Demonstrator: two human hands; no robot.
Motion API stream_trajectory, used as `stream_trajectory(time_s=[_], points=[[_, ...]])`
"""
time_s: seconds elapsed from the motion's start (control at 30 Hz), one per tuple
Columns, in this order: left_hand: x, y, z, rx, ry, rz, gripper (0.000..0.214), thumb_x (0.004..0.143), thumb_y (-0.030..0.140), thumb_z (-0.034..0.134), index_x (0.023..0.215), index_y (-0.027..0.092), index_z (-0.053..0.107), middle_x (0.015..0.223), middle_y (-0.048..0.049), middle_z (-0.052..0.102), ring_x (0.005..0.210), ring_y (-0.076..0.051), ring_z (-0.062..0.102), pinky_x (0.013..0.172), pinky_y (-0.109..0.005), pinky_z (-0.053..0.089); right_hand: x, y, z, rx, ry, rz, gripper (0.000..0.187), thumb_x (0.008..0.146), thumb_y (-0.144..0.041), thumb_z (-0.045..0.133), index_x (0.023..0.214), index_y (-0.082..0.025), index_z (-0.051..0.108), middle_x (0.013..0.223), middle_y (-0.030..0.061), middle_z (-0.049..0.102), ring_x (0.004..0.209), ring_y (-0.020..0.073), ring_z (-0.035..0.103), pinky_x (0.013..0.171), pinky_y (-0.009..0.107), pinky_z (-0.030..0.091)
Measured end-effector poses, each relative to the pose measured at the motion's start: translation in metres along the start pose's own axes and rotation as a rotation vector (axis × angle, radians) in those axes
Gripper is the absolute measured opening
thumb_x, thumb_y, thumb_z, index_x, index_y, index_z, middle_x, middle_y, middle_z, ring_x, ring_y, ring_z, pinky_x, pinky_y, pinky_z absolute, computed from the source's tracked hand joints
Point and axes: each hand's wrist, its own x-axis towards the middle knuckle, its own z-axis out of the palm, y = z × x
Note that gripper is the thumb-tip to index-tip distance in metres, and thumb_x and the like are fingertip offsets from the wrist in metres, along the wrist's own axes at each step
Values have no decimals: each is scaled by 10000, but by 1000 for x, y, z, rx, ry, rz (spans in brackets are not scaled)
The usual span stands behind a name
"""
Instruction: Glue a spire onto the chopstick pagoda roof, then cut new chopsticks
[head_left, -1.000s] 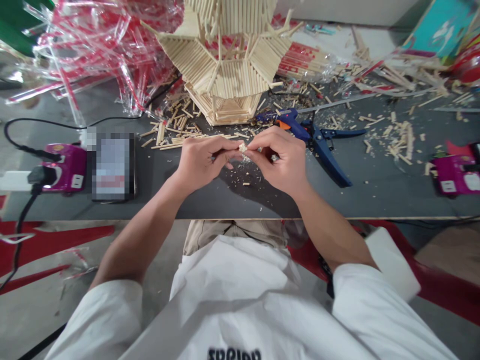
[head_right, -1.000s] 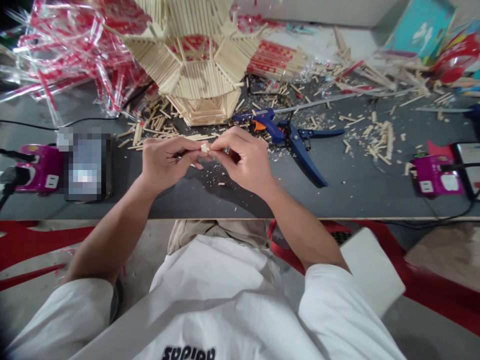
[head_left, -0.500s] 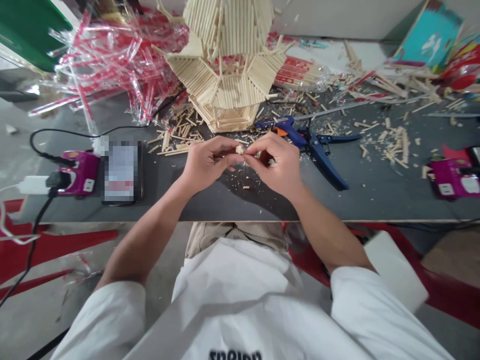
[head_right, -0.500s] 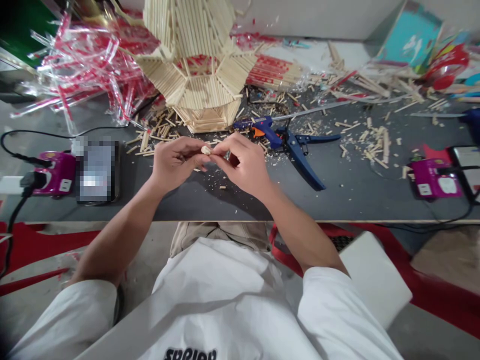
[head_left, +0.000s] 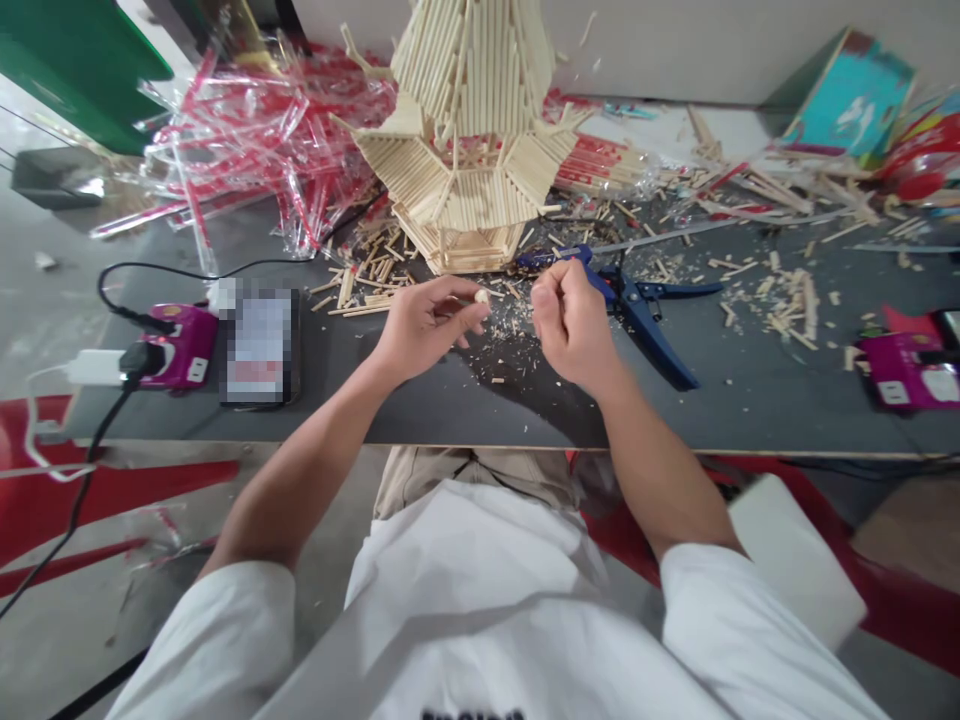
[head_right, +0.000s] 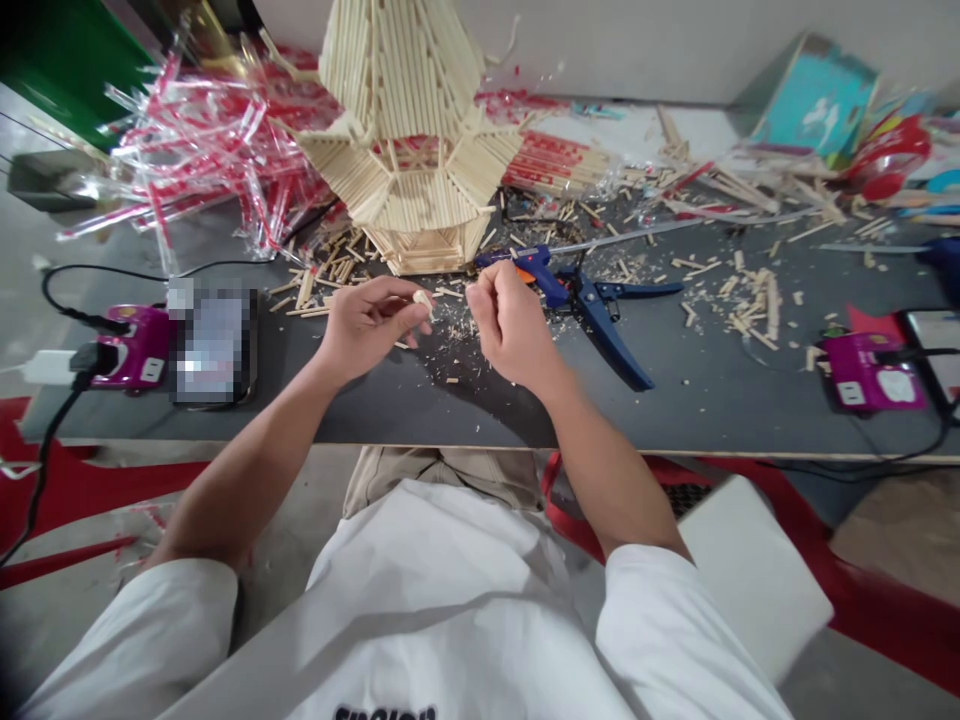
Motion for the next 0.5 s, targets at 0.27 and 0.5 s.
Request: stream_trajectory(time_s=[0.27,0.5], points=[[3,-4,-1,-67,1,8,262,911,404,783,970,155,724,812,-42,708,626,-141,728,477,-200,594,4,11,-11,97,26,115,339,983,-536,639,893,-239,505,774,-36,650,497,75,547,481,251,412],[6,-11,-3,-138,-12,-32,358,904,500,779,974,157,705,816,-54,711,617,-146,732,473,-212,595,6,22,-20,197,73,214,326,936,-512,710,900,-231,548,889,3,761,532,101,662,497,251,483]])
